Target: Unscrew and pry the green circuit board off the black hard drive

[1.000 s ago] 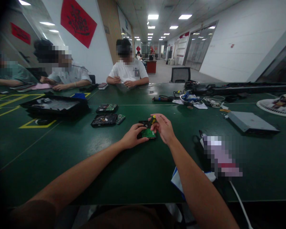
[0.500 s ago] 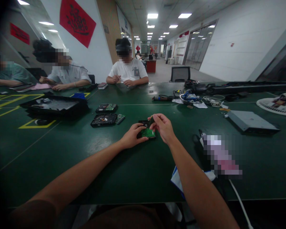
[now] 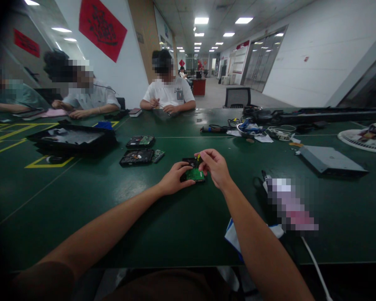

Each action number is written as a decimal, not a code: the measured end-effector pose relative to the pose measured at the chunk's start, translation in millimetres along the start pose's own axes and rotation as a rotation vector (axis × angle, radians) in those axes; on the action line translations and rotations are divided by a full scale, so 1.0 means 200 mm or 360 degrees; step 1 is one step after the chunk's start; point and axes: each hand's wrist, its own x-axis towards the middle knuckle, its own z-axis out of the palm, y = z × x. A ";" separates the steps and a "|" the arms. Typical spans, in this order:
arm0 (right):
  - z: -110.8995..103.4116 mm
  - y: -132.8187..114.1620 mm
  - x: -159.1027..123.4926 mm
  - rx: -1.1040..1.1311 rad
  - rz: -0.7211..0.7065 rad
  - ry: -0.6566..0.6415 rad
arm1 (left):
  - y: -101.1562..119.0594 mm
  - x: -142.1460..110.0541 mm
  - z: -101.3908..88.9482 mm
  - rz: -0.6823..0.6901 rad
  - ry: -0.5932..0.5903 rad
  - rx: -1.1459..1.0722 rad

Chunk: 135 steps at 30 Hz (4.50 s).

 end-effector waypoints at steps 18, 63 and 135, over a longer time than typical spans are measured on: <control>0.01 -0.01 0.00 -0.0005 -0.0004 0.0038 | 0.00 0.00 0.00 0.0006 0.0002 0.0002; 0.01 -0.02 -0.01 -0.0005 0.0016 0.0029 | 0.00 0.00 0.00 -0.0011 -0.0009 -0.0011; 0.00 -0.01 0.00 -0.0047 -0.0051 0.0028 | -0.01 0.00 0.01 0.0002 0.0013 -0.0025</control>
